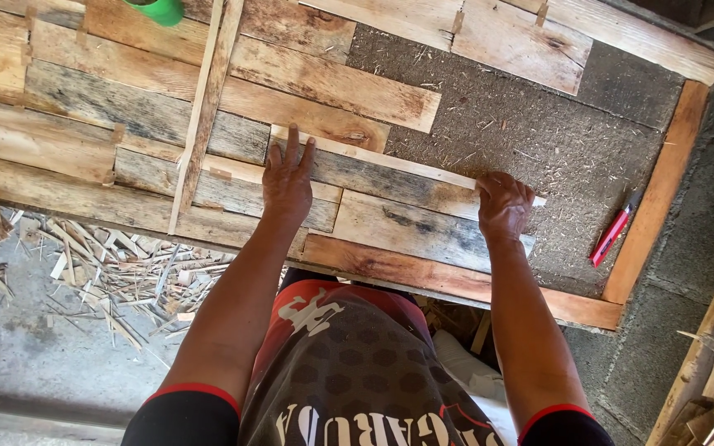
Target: Installing and trimming wood strips onto a panel for decorative cladding.
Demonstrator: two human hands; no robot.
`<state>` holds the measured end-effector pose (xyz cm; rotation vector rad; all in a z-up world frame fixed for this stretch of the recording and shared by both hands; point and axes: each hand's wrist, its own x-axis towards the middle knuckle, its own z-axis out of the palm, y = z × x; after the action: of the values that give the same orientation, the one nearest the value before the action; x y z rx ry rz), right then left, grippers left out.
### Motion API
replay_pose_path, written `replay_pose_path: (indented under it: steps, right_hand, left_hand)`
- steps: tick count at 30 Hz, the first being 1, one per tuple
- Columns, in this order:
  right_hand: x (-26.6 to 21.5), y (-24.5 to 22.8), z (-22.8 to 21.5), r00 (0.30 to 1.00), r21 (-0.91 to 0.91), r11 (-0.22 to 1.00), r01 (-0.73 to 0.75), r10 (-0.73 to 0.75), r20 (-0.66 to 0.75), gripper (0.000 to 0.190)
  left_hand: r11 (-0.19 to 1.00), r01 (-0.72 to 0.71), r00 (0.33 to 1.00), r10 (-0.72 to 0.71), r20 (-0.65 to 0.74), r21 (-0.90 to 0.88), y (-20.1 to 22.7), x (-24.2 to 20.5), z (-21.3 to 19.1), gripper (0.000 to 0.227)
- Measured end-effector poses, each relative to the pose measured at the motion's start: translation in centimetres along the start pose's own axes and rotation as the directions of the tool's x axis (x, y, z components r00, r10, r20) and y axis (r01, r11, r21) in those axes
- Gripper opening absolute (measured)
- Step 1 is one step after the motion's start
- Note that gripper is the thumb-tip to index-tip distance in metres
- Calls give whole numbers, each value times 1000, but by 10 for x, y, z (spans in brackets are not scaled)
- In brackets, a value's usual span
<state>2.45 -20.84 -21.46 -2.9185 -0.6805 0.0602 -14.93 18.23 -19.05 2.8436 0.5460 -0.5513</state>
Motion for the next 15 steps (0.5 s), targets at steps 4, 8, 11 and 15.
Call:
replay_pose_path:
  steps: [4, 8, 11, 15]
  right_hand:
    - [-6, 3, 8, 1000, -18, 1000, -9, 8, -23, 16]
    - [-12, 3, 16, 995, -48, 999, 25, -30, -98, 9]
    - [-16, 0, 18, 994, -107, 994, 31, -41, -99, 10]
    - [-19, -14, 7, 998, -102, 994, 42, -46, -43, 24]
  left_hand:
    - [999, -14, 1000, 15, -24, 38, -4, 5, 18, 89]
    - [999, 1, 999, -2, 44, 39, -2, 6, 12, 91]
    - [999, 11, 996, -14, 92, 41, 0, 6, 4, 95]
    - [999, 6, 995, -11, 98, 49, -1, 9, 13, 93]
